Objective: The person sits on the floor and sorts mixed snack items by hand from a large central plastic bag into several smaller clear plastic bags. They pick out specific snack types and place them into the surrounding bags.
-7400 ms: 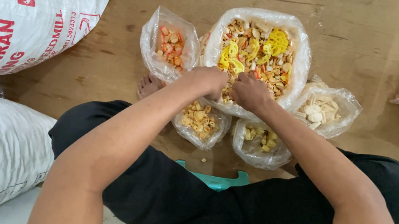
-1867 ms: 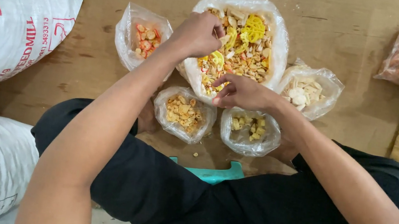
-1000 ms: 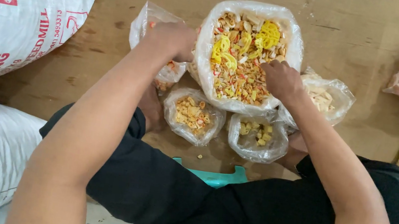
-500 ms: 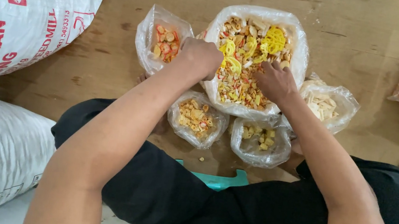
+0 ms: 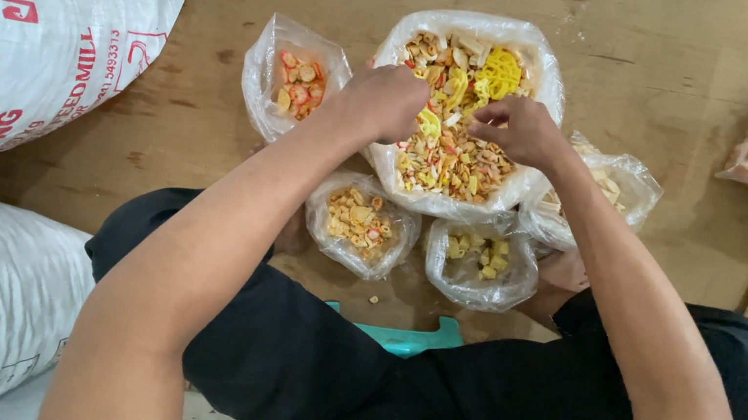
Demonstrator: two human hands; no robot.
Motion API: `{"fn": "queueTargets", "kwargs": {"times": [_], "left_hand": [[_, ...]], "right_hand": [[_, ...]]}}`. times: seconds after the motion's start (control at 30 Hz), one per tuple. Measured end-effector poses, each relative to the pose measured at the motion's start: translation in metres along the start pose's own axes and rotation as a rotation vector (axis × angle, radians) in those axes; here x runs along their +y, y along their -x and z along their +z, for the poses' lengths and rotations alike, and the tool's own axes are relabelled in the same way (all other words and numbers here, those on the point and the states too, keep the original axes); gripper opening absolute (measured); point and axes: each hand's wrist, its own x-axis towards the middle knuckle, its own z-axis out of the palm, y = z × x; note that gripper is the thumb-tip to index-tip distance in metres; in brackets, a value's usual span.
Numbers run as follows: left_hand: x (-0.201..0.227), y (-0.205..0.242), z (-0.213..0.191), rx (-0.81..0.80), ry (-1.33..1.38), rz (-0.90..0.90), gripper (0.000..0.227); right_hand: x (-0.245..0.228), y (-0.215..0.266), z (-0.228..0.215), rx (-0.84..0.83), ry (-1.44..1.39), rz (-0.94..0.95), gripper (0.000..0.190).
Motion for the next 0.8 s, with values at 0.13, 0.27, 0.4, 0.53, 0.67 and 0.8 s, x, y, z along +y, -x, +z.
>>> {"fn": "queueTargets", "kwargs": {"times": [0.13, 0.27, 0.4, 0.53, 0.67, 0.8], "left_hand": [[0.032, 0.035, -0.051, 0.028, 0.322, -0.016, 0.036], [0.044, 0.035, -0.059, 0.109, 0.632, -0.013, 0.028], [0.048, 0.032, -0.058, 0.175, 0.811, -0.099, 0.012], [0.058, 0.05, -0.076, 0.103, 0.985, -0.209, 0.013], [0.062, 0.059, -0.085, -0.005, 1.275, -0.315, 0.029], [0.056, 0.056, -0.084, -0.068, 1.559, -0.377, 0.034]], "right_hand": [[-0.074, 0.047, -0.037, -0.022, -0.253, 0.015, 0.028], [-0.115, 0.069, -0.058, -0.04, -0.399, -0.001, 0.023], [-0.123, 0.077, -0.061, 0.016, -0.46, -0.004, 0.021], [-0.118, 0.077, -0.06, 0.049, -0.489, -0.001, 0.017], [-0.109, 0.074, -0.058, 0.128, -0.469, -0.073, 0.015], [-0.106, 0.076, -0.058, 0.132, -0.593, -0.173, 0.018]]}}
